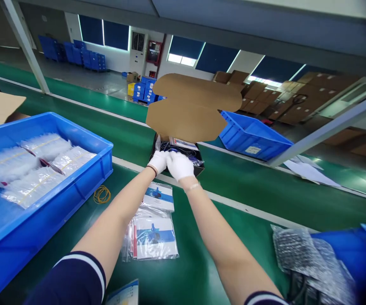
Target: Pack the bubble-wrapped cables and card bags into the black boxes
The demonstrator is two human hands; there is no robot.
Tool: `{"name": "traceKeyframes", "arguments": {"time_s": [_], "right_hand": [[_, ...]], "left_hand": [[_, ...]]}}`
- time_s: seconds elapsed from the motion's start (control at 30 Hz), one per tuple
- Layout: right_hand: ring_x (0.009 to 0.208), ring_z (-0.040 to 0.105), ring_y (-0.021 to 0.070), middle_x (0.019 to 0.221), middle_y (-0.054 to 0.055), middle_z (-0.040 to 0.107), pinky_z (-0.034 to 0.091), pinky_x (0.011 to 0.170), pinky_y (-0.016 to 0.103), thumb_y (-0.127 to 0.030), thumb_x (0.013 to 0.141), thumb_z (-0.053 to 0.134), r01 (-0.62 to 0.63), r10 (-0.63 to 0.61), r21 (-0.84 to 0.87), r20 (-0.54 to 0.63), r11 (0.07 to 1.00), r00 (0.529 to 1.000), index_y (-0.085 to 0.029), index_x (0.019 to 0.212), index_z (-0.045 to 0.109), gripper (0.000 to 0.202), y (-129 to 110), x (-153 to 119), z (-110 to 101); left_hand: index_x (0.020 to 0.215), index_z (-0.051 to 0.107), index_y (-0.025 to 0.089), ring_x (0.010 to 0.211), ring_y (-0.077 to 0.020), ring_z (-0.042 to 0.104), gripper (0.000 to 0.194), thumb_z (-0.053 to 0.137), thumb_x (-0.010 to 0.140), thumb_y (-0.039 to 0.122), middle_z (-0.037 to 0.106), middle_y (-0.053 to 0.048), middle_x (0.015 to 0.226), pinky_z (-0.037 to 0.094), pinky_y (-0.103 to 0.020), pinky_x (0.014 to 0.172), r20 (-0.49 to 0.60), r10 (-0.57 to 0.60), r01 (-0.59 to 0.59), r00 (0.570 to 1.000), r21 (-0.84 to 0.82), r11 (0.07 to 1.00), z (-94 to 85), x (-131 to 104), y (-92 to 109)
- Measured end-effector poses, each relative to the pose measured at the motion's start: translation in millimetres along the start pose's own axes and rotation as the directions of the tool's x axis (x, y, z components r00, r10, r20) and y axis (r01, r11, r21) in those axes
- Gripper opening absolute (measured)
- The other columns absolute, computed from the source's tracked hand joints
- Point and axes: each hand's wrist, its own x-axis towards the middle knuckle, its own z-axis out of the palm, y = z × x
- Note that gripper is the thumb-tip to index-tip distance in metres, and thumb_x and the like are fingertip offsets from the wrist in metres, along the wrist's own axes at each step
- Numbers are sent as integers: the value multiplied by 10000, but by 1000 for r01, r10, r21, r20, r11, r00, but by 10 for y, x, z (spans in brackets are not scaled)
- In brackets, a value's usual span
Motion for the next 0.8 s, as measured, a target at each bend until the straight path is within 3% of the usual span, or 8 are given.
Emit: {"name": "traceKeyframes", "arguments": {"time_s": [0.1,0.17,0.3,0.43,0.53,0.63,0.7,0.8], "right_hand": [[1071,576,339,1185,197,578,449,851,399,-713,791,501,-110,101,55,141,992,985,-164,1385,417,813,259,-612,352],[1043,592,335,1164,193,594,460,810,377,-670,702,636,-198,150,186,246,962,958,-131,1451,296,983,380,-848,573],[814,631,218,879,76,678,441,700,274,-342,741,655,-239,112,506,269,828,957,-132,1156,574,472,611,-883,753],[695,587,196,700,32,629,424,639,274,-291,772,583,-205,136,591,159,780,978,-165,798,597,129,802,-770,654],[746,596,195,816,48,652,451,655,279,-370,879,430,-181,216,668,32,722,976,-167,898,572,249,801,-793,517],[817,618,186,968,76,664,486,695,279,-401,943,298,-53,156,718,-78,694,985,-162,993,566,362,792,-912,352],[808,628,183,958,74,673,500,730,292,-415,958,285,46,30,690,-97,722,995,-167,987,596,398,947,-1019,226],[912,634,217,996,56,690,477,878,342,-427,846,566,41,-24,530,-39,847,999,-204,971,662,274,1550,-1326,11]], "left_hand": [[1413,359,145,1166,-363,463,652,597,807,187,474,-201,1319,316,-518,998,23,108,-109,994,37,993,-36,-26,61],[1385,410,182,1227,-359,426,651,646,784,264,388,-156,1434,312,-485,1029,24,176,-177,984,36,984,-126,-65,96],[1284,540,182,1328,-277,373,466,545,870,395,370,-84,1484,288,-389,1098,-250,133,-169,959,-131,977,-530,-266,49],[1156,650,192,1267,-214,464,378,507,880,408,573,-50,1310,307,-307,1100,-408,-94,-62,908,-353,934,-922,-703,-67],[979,726,244,1190,-235,533,295,584,812,441,672,-9,1150,380,-304,1050,-130,-31,-36,991,-484,874,-913,-1011,30],[1026,723,218,997,-243,635,363,615,769,451,700,-31,1088,496,-316,906,95,92,-9,991,-650,760,-779,-1169,313],[1029,721,194,949,-248,650,380,587,783,450,704,-46,1075,521,-327,859,49,73,-19,996,-687,726,-772,-1226,499],[1028,715,242,1026,-250,626,355,578,798,475,702,23,1082,493,-361,938,-142,-41,-55,989,-608,792,-934,-1286,574]]}}
